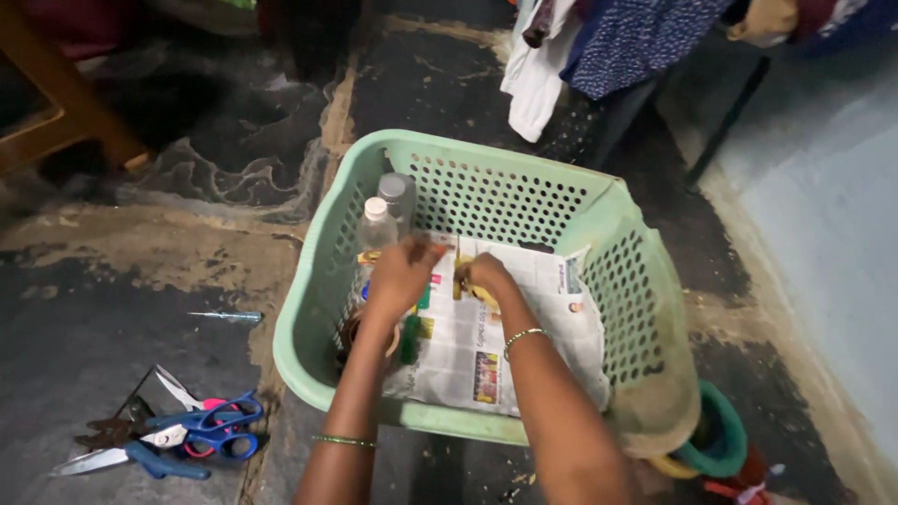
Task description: The person sits on the floor and wipes various tools with a yellow sponge. They clean a screwdriver, pliers, and multiple pairs of scissors, placing each item into a green basket after wiping.
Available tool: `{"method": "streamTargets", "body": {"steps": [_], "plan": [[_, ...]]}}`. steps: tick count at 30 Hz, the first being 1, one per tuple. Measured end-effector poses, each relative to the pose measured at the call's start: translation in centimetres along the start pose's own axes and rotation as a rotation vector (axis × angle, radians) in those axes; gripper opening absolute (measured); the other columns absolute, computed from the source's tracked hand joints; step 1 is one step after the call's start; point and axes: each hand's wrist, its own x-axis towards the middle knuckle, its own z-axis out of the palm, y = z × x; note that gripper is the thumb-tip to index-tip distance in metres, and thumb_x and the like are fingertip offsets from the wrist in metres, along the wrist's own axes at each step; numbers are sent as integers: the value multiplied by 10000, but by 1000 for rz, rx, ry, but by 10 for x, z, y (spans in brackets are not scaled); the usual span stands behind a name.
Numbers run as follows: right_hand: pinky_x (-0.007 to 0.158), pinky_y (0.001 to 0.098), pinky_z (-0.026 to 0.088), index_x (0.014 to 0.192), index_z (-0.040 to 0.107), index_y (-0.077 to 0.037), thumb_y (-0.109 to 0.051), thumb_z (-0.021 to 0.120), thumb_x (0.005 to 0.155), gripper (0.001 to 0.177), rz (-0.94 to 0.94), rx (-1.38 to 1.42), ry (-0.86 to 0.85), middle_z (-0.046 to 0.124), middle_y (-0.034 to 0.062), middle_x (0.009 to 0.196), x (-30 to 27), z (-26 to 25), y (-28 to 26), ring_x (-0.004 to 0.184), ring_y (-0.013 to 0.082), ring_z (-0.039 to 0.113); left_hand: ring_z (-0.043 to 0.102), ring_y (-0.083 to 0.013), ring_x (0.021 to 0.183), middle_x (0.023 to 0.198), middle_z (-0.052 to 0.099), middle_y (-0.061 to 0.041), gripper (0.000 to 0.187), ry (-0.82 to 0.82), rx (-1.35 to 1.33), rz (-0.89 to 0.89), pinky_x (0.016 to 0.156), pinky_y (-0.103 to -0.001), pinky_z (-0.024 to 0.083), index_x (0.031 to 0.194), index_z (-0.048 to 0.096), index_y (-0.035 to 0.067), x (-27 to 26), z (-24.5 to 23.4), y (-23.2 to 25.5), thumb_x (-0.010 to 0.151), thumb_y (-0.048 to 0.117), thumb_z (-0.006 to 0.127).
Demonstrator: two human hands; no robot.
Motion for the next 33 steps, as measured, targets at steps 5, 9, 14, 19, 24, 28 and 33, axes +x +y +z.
{"method": "streamTargets", "body": {"steps": [5, 9, 14, 19, 24, 28, 33], "plan": [[546, 401, 526, 818, 780, 69, -191, 803, 736, 274, 231, 225, -64, 738, 187, 740, 10, 22, 2, 599, 269, 677, 699, -385, 1041, 1061, 736, -226, 502, -127, 303, -44, 910, -457, 528, 1140, 723, 24, 6, -1, -9, 878, 451, 695], [604, 391, 546, 833, 771, 48, -275, 870, 713, 359, 230, 149, -59, 742, 160, 785, 21, 28, -8, 650, 239, 689, 675, -390, 1091, 1139, 709, -226, 550, -230, 403, -150, 941, -468, 519, 1200, 691, 50, 7, -3, -8, 894, 506, 650], [682, 384, 574, 852, 758, 69, -291, 899, 649, 437, 7, 112, 44, 775, 203, 849, 50, 43, 3, 776, 233, 749, 675, -396, 1097, 1139, 712, -236, 536, -220, 414, -123, 939, -480, 519, 1226, 679, 58, 11, -8, -2, 901, 482, 628], [718, 398, 561, 920, 750, 23, -409, 830, 723, 481, -97, -82, 29, 752, 234, 897, 61, 60, 7, 835, 301, 734, 652, -405, 1121, 1175, 689, -242, 576, -175, 377, -121, 952, -489, 500, 1238, 658, 42, 13, -15, 5, 905, 511, 628], [740, 396, 560, 965, 740, 41, -366, 859, 754, 474, -77, -72, 29, 749, 236, 950, 55, 67, 11, 865, 288, 730, 648, -398, 1143, 1205, 686, -236, 572, -186, 360, -131, 969, -486, 496, 1235, 662, 35, 11, -18, 6, 909, 504, 628], [713, 383, 572, 1000, 699, 49, -239, 856, 764, 404, -103, 28, 136, 741, 208, 967, 57, 71, 10, 849, 268, 712, 635, -405, 1156, 1219, 677, -239, 584, -193, 406, -147, 979, -497, 487, 1251, 640, 22, 12, -20, 9, 922, 504, 631], [643, 353, 586, 990, 709, 92, -92, 793, 773, 296, -107, 592, -21, 742, 169, 948, 65, 79, 15, 806, 220, 700, 636, -400, 1155, 1216, 679, -229, 565, -173, 364, -142, 969, -498, 486, 1248, 648, 36, 10, -22, 12, 906, 487, 636]]}}
